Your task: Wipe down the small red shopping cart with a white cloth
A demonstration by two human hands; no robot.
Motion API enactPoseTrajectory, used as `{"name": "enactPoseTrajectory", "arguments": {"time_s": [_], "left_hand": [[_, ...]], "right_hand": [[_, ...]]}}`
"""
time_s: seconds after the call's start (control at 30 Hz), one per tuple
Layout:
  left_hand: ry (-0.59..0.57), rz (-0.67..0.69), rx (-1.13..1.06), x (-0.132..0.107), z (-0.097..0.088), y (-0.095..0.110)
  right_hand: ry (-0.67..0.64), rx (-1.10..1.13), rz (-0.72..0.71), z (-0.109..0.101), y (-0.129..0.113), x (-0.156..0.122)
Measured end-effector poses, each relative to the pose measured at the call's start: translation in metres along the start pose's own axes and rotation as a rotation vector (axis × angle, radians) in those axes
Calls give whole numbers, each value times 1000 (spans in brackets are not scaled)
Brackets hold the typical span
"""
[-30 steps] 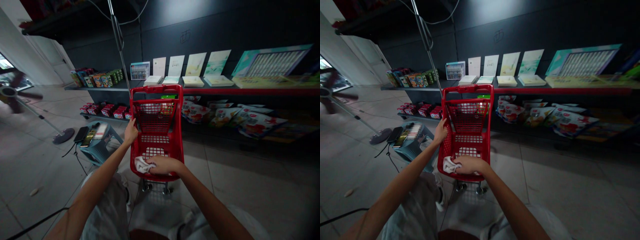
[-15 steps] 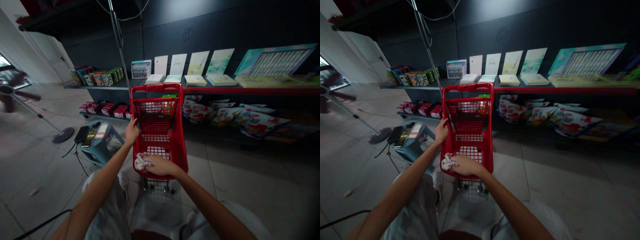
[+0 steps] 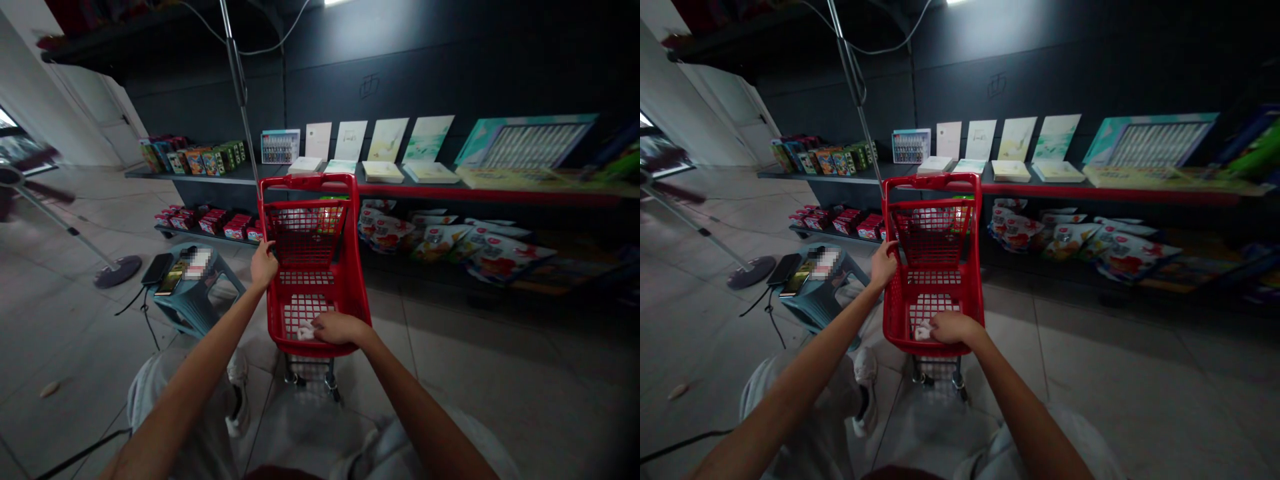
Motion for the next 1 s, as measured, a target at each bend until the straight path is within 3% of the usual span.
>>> {"name": "enactPoseTrajectory", "arguments": {"time_s": [0.13, 0.23, 0.4, 0.57, 0.77, 0.87, 1.0], "left_hand": [[2, 24, 6, 0, -2, 3], [-24, 38, 83, 0, -8, 5], [-88, 180, 98, -22, -19, -4], [-170, 74, -82, -43, -25, -24], [-158, 70, -160, -41, -27, -23], [-224, 101, -178, -49, -29, -25], [-330, 213, -144, -76, -32, -27]], "right_hand": [[132, 233, -260, -1, -16, 6], [242, 350, -354, -3, -26, 6], [289, 261, -252, 4, -31, 13], [252, 206, -277, 4, -32, 20], [241, 306, -348, -3, -41, 16], [252, 276, -321, -2, -42, 14], [217, 210, -216, 6, -34, 19]]}}
Point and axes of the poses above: each hand's wrist, its own x-axis towards the middle knuckle, its own z-axis out of the palm, y = z × x, the point moved 4 cm from there along x, towards the middle knuckle
